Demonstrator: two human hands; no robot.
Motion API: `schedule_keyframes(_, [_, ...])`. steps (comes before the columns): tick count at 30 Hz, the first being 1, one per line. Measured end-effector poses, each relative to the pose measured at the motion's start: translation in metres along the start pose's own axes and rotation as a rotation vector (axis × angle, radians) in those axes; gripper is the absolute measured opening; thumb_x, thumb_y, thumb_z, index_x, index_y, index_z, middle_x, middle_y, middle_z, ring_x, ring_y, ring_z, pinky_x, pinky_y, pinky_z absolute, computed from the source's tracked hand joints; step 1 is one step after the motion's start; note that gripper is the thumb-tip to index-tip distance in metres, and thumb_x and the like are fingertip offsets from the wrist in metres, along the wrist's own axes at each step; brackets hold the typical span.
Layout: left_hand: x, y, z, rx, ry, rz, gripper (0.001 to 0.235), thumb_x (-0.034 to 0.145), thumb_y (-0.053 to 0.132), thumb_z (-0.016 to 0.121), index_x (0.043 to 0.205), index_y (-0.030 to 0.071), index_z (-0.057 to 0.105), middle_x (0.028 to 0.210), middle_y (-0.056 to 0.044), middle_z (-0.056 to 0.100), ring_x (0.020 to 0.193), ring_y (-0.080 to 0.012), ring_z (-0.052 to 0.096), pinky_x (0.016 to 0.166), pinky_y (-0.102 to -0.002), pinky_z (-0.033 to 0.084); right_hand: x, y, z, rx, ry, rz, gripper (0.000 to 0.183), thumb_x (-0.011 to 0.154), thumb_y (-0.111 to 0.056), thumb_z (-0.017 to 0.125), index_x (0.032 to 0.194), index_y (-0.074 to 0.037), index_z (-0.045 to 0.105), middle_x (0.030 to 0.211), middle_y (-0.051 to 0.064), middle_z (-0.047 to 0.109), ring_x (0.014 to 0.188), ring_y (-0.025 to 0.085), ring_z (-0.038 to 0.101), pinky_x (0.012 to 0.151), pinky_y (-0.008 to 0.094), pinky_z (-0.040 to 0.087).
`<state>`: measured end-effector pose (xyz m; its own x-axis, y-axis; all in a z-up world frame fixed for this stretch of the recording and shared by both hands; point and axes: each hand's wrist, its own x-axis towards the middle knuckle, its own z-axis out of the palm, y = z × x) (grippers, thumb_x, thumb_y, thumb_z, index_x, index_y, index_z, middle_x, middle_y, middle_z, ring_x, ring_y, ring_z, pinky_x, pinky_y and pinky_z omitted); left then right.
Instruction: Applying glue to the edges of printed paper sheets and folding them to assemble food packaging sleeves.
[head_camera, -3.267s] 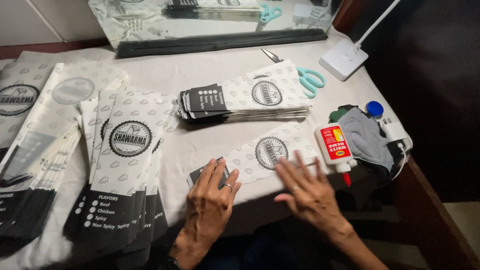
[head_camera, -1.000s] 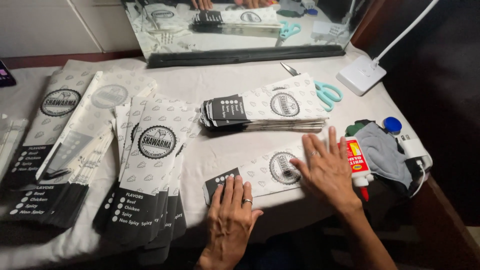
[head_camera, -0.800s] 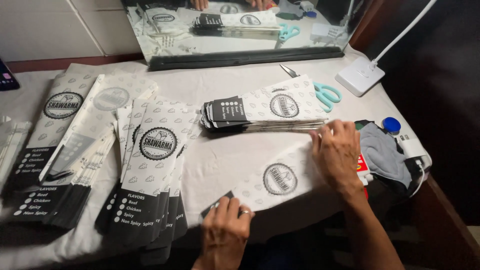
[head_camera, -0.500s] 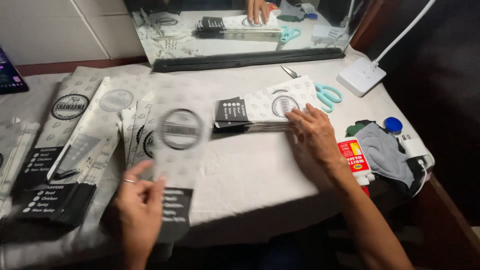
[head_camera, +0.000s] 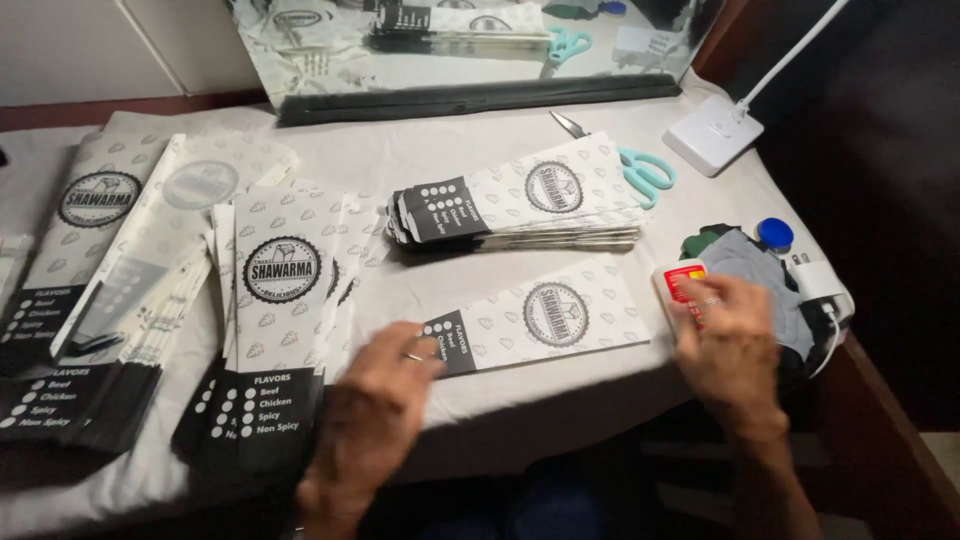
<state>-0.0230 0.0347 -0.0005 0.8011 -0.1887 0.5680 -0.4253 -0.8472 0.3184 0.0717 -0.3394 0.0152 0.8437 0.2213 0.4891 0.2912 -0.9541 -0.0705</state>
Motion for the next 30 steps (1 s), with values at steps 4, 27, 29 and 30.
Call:
schedule_keyframes(4, [0.012, 0.013, 0.027, -0.043, -0.123, 0.082, 0.036, 0.087, 0.021, 0.077, 0.116, 0.0, 0.073, 0.133, -0.022, 0.066, 0.129, -0.0377, 0.059, 0.114, -0.046, 0.044, 0.034, -0.019, -0.051, 0.035, -0.537, 0.59, 0.064, 0.096, -0.048, 0.058, 0.154, -0.025, 0.049, 0.131, 0.022, 0.056, 0.122, 0.039, 0.055, 0.1, 0.055, 0.045])
schedule_keyframes(27, [0.059, -0.009, 0.021, -0.096, -0.493, -0.239, 0.023, 0.103, 0.032, 0.049, 0.1, 0.014, 0.062, 0.062, -0.017, 0.07, 0.07, -0.0448, 0.074, 0.069, -0.052, 0.058, -0.031, -0.009, 0.019, 1.204, 0.277, 0.448, 0.047, 0.063, 0.015, 0.089, 0.101, -0.003, 0.067, 0.083, 0.011, 0.068, 0.082, 0.014, 0.064, 0.084, 0.035, 0.06])
schedule_keyframes(29, [0.057, -0.012, 0.021, -0.103, -0.495, -0.244, 0.022, 0.103, 0.032, 0.049, 0.101, 0.014, 0.062, 0.062, -0.018, 0.07, 0.07, -0.0455, 0.074, 0.07, -0.053, 0.058, -0.032, 0.014, 0.023, 1.199, 0.306, 0.458, 0.049, 0.062, 0.018, 0.087, 0.102, -0.002, 0.066, 0.085, 0.013, 0.068, 0.084, 0.016, 0.065, 0.085, 0.036, 0.061])
schedule_keyframes(30, [0.057, -0.013, 0.02, -0.107, -0.496, -0.247, 0.022, 0.103, 0.032, 0.049, 0.102, 0.015, 0.062, 0.062, -0.02, 0.07, 0.07, -0.0461, 0.074, 0.072, -0.054, 0.058, -0.032, 0.025, 0.024, 1.197, 0.337, 0.467, 0.051, 0.062, 0.02, 0.085, 0.103, -0.001, 0.065, 0.087, 0.015, 0.068, 0.085, 0.018, 0.066, 0.085, 0.037, 0.063])
